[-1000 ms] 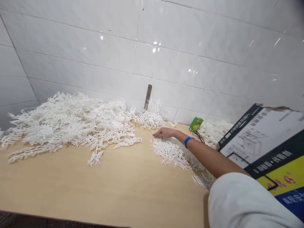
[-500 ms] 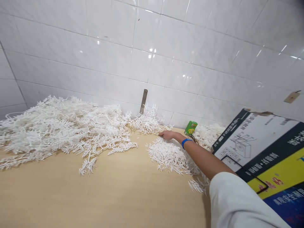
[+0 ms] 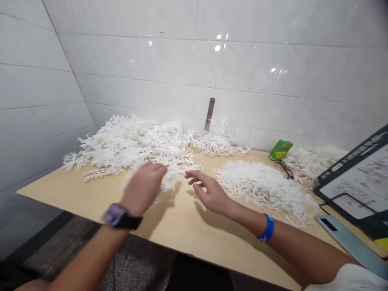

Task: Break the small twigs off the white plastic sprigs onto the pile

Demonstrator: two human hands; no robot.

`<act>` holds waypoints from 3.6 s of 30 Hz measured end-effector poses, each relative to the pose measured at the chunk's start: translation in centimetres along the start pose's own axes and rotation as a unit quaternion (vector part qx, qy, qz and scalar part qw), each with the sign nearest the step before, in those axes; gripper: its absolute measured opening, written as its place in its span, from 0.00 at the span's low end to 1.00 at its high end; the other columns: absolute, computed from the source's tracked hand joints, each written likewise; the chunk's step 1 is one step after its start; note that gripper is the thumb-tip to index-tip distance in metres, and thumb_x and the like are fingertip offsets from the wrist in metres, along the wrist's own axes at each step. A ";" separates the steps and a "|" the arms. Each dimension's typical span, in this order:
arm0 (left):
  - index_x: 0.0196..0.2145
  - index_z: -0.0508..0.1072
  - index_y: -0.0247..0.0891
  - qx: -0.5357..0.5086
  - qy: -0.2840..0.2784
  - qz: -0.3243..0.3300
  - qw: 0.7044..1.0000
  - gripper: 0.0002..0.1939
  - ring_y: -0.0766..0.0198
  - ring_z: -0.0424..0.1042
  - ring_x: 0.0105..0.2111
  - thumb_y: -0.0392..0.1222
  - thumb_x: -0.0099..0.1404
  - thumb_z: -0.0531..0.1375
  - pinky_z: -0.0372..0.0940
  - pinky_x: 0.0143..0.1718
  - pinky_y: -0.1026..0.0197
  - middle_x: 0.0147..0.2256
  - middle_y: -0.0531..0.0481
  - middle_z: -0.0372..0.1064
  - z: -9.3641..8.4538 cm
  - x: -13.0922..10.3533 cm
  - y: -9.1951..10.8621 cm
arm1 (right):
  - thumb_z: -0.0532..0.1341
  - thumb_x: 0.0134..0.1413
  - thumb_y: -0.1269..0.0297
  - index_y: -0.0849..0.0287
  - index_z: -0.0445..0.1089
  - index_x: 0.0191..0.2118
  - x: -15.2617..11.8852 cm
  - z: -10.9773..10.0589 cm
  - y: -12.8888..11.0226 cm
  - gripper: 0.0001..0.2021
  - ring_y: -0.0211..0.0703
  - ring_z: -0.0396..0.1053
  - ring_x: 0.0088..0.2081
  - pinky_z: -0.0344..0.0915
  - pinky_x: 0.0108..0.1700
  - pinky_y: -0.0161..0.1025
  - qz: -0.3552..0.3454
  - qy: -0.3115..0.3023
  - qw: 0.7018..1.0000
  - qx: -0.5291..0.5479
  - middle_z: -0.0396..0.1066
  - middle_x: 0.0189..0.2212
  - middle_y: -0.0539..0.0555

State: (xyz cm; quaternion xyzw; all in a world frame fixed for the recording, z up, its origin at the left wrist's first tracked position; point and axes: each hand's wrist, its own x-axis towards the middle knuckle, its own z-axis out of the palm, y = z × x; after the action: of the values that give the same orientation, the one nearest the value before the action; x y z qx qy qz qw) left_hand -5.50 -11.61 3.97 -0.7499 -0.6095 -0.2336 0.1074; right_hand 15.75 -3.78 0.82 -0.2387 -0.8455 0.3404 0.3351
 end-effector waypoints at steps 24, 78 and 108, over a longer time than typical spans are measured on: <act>0.52 0.70 0.45 -0.192 0.206 -0.115 0.953 0.19 0.57 0.68 0.56 0.30 0.68 0.52 0.66 0.57 0.50 0.53 0.47 0.70 3.3 -4.7 7.4 | 0.60 0.54 0.66 0.57 0.70 0.37 -0.8 3.2 5.1 0.05 0.38 0.64 0.29 0.59 0.33 0.36 0.126 -0.031 0.991 0.031 0.70 0.27 0.49; 0.39 0.69 0.38 -0.213 -0.064 -0.114 0.968 0.05 0.60 0.67 0.35 0.37 0.66 0.55 0.59 0.39 0.56 0.34 0.50 0.71 5.7 -6.1 4.4 | 0.55 0.63 0.61 0.59 0.66 0.31 -1.9 3.5 3.7 0.11 0.36 0.60 0.26 0.56 0.29 0.33 0.092 -0.141 0.976 0.137 0.65 0.23 0.48; 0.52 0.64 0.43 -0.241 -0.043 -0.153 0.958 0.16 0.61 0.70 0.39 0.40 0.66 0.58 0.64 0.42 0.57 0.43 0.49 0.70 6.4 -6.4 4.0 | 0.55 0.60 0.73 0.56 0.69 0.41 -2.0 3.4 3.9 0.08 0.43 0.69 0.38 0.66 0.42 0.40 -0.047 0.015 0.999 0.006 0.71 0.36 0.53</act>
State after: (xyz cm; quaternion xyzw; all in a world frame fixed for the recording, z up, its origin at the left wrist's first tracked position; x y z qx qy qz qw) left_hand -1.20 -15.20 -4.15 -0.6608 -0.6468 -0.3543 -0.1397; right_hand 15.30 -3.85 -4.70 -0.2016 -0.8490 0.3254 0.3643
